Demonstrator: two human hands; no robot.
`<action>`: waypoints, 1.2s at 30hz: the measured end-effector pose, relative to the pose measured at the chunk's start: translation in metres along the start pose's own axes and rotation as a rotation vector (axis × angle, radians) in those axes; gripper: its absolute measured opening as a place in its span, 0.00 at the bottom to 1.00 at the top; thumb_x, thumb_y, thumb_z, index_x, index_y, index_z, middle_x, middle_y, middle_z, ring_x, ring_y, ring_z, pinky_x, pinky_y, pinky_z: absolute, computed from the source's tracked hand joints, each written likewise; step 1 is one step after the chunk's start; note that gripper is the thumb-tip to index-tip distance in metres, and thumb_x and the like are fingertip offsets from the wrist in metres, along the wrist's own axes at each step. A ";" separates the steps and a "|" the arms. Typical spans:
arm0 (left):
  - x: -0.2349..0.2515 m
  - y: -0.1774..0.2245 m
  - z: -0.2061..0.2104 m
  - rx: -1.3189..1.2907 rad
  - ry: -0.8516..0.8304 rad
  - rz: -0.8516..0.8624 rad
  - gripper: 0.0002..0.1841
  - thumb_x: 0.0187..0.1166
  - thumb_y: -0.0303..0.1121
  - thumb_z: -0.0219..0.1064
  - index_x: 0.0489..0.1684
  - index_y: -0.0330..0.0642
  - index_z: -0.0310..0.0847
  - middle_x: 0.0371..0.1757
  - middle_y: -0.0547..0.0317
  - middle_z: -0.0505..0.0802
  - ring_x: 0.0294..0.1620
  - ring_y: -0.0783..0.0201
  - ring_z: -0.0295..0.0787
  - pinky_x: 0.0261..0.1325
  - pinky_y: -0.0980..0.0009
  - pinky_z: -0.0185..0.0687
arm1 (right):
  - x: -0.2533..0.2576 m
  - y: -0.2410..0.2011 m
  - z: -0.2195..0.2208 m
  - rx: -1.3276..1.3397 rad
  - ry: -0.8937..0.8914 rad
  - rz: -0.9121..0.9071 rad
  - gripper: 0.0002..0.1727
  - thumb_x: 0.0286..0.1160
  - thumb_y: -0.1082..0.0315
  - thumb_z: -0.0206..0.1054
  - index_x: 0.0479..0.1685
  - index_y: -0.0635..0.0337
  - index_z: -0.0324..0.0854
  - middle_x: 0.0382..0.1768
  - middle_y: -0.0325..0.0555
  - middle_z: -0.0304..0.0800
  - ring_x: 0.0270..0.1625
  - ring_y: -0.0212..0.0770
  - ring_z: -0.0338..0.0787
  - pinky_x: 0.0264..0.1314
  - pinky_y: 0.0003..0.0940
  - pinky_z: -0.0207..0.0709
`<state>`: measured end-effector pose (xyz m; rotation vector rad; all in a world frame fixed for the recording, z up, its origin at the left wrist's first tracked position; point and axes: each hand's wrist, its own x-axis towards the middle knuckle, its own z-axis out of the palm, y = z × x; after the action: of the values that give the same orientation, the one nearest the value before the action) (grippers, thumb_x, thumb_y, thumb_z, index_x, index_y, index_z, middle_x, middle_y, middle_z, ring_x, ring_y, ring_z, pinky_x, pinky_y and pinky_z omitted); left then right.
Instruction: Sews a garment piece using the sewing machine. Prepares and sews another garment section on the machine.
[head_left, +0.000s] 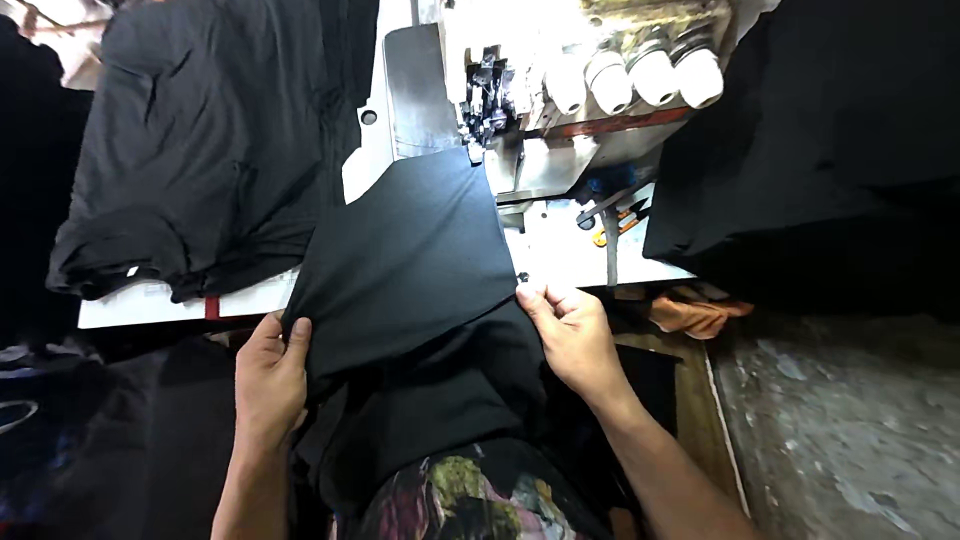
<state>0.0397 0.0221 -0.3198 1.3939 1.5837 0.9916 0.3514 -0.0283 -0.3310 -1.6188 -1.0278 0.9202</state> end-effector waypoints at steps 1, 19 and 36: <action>-0.001 0.000 0.001 -0.019 0.005 0.004 0.06 0.87 0.29 0.60 0.49 0.43 0.82 0.37 0.72 0.93 0.37 0.79 0.92 0.42 0.79 0.91 | -0.002 0.002 -0.001 -0.026 0.046 -0.017 0.18 0.85 0.61 0.65 0.21 0.50 0.82 0.14 0.27 0.74 0.17 0.21 0.71 0.20 0.19 0.64; 0.003 0.013 -0.007 -0.132 0.034 0.089 0.09 0.67 0.25 0.77 0.35 0.50 0.84 0.32 0.74 0.94 0.33 0.77 0.92 0.41 0.78 0.92 | 0.001 -0.013 -0.021 -0.039 -0.086 -0.095 0.11 0.59 0.56 0.86 0.21 0.49 0.91 0.22 0.27 0.90 0.26 0.17 0.82 0.29 0.15 0.74; 0.004 0.005 -0.011 -0.085 -0.017 0.071 0.04 0.79 0.25 0.65 0.42 0.44 0.84 0.34 0.73 0.95 0.35 0.78 0.93 0.42 0.78 0.92 | -0.009 -0.020 -0.017 0.025 -0.055 -0.092 0.06 0.70 0.63 0.79 0.34 0.54 0.96 0.26 0.33 0.95 0.26 0.21 0.88 0.30 0.16 0.82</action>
<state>0.0313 0.0259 -0.3109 1.4047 1.4716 1.0732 0.3594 -0.0385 -0.3064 -1.5205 -1.1149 0.9168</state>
